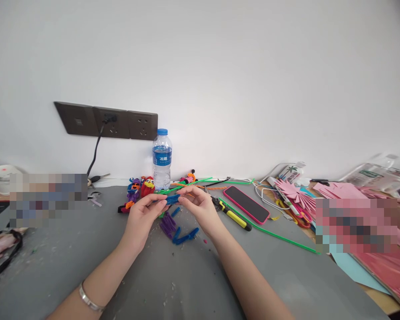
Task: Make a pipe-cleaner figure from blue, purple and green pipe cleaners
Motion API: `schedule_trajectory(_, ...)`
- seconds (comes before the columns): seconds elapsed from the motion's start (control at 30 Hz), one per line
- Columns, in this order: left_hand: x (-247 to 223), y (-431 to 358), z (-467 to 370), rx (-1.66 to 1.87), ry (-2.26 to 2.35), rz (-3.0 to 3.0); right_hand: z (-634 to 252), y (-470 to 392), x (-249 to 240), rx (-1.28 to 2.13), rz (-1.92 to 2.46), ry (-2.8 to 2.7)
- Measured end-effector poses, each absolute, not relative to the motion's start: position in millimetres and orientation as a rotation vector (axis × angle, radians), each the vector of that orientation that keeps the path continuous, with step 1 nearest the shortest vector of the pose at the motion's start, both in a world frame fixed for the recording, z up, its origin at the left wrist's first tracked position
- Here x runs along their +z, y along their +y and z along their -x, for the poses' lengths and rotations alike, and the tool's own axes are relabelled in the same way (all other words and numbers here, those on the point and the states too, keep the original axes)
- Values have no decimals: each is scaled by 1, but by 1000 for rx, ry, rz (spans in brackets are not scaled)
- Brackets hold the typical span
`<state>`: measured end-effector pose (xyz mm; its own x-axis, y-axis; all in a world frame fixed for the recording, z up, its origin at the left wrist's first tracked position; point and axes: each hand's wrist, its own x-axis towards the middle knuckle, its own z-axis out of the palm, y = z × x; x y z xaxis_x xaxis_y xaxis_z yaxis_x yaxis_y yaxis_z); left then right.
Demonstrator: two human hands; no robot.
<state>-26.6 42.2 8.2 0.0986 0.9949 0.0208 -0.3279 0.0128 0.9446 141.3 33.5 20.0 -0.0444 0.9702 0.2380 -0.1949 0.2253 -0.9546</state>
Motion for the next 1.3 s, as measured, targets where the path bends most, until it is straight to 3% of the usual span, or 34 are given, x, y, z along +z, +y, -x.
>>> schedule_trajectory(1.3,14,41,26,1225,962,-966,-143,33,23,1335,904,-1047)
